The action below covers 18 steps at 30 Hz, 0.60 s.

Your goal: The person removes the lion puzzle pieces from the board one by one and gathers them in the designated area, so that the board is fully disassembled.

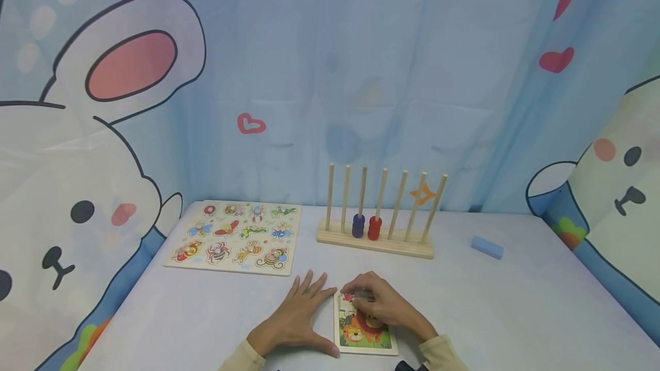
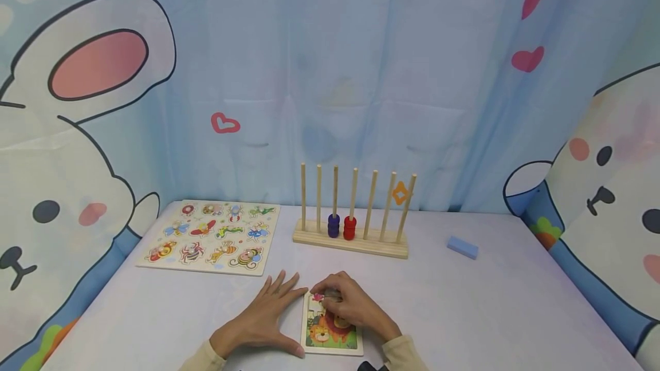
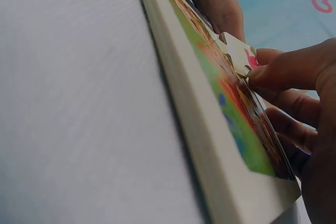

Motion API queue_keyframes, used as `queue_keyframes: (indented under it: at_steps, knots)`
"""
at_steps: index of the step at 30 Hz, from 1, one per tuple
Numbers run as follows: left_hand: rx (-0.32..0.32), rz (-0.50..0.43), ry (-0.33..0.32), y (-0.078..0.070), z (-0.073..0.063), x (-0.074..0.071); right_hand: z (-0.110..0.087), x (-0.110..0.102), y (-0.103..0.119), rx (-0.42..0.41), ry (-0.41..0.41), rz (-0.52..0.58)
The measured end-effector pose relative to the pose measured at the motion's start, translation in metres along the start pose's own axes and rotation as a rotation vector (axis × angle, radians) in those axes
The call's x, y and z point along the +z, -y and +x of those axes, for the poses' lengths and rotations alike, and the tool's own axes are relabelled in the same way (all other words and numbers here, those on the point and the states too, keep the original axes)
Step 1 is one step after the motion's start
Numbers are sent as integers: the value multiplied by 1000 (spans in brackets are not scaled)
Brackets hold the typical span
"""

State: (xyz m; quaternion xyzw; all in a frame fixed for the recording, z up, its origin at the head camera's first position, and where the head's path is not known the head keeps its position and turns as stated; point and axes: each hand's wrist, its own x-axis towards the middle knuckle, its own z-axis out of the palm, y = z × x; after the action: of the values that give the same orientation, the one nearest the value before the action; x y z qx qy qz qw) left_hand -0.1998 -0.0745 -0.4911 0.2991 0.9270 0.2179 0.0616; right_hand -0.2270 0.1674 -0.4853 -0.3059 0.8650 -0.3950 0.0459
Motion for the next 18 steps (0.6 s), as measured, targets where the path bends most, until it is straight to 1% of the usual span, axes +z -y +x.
queue_keyframes:
  at_steps: [4,10,18]
  knots:
    - [2,-2,0,0,0,0,0,0,-2,-60,-18,-15]
    - [6,4,-1,0,0,0,1,-1,-2,-101,-38,-26]
    - [12,6,-6,0,0,0,2,-1,-2,-110,-52,-35]
